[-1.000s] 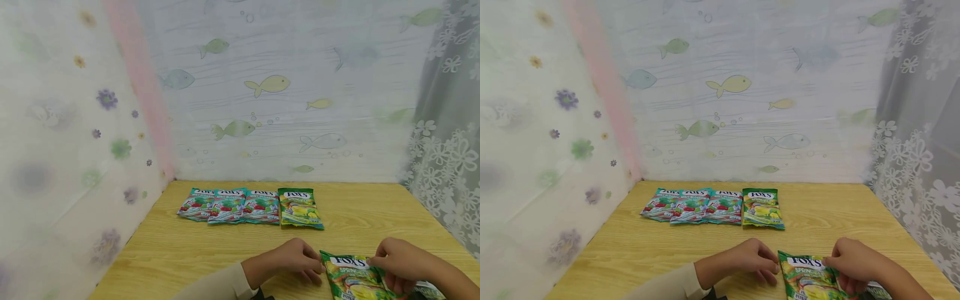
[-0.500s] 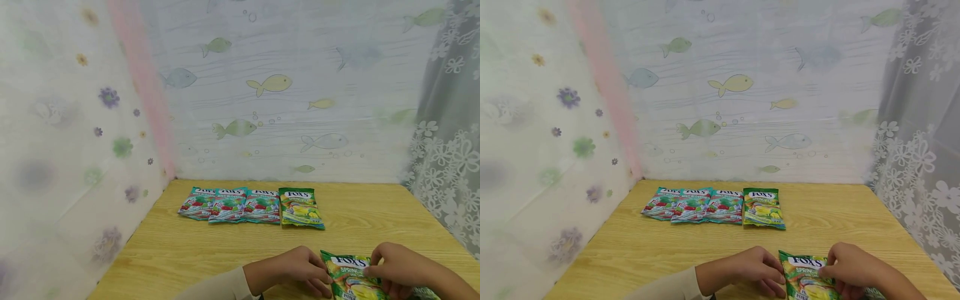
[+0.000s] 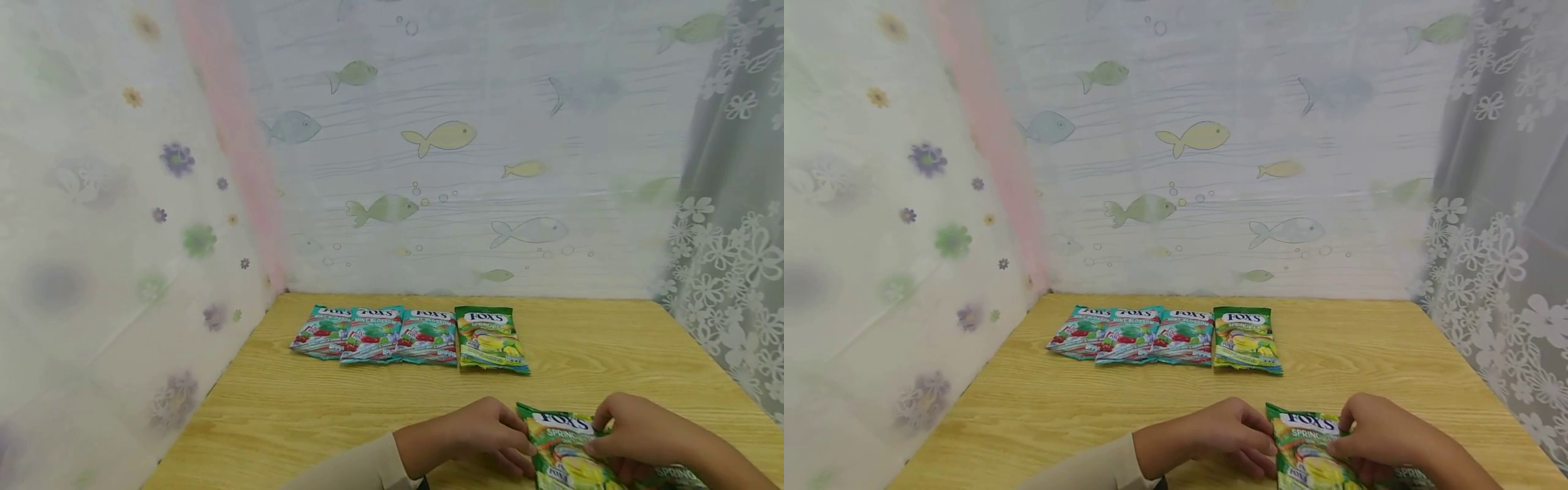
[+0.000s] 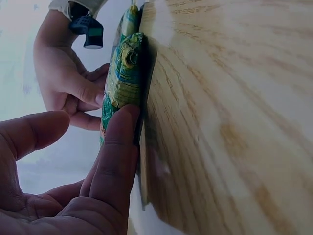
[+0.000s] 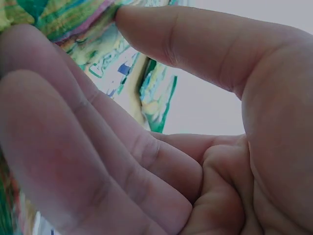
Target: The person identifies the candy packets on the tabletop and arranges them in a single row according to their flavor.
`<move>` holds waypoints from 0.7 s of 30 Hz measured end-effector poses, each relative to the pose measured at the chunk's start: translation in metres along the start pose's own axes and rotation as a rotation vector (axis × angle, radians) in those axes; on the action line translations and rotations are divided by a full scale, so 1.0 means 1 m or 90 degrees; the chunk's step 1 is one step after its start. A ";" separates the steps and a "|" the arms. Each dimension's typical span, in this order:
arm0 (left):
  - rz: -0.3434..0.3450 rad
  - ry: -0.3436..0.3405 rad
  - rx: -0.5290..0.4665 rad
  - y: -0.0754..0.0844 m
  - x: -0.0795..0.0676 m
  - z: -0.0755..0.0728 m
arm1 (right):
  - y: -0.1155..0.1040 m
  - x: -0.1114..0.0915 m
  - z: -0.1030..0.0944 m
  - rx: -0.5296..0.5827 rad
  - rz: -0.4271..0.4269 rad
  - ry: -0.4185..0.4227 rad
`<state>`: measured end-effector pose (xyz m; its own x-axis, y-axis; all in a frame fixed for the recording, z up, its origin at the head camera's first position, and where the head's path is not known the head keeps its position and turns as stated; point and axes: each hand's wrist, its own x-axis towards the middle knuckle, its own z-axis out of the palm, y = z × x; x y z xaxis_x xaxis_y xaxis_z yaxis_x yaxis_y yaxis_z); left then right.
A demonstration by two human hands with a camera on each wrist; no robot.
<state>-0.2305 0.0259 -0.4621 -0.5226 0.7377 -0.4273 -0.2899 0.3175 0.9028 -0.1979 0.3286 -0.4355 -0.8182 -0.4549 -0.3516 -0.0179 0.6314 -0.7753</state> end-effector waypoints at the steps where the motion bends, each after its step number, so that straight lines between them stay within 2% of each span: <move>1: 0.001 0.002 0.002 0.000 0.000 -0.001 | -0.001 0.001 0.000 0.000 0.005 0.003; 8: -0.002 0.041 0.007 0.001 0.003 -0.006 | -0.006 0.010 0.002 -0.028 0.015 0.036; 14: 0.002 0.052 0.005 0.001 0.003 -0.009 | -0.009 0.014 0.002 -0.023 0.026 0.051; 16: 0.004 0.044 0.006 0.001 0.003 -0.010 | -0.009 0.012 0.001 -0.024 0.031 0.051; 21: -0.006 -0.014 -0.003 0.000 -0.002 -0.010 | -0.009 0.007 0.003 -0.059 0.041 0.051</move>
<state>-0.2374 0.0191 -0.4618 -0.5017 0.7481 -0.4344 -0.2980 0.3220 0.8986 -0.2014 0.3180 -0.4329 -0.8626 -0.3627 -0.3528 -0.0139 0.7140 -0.7000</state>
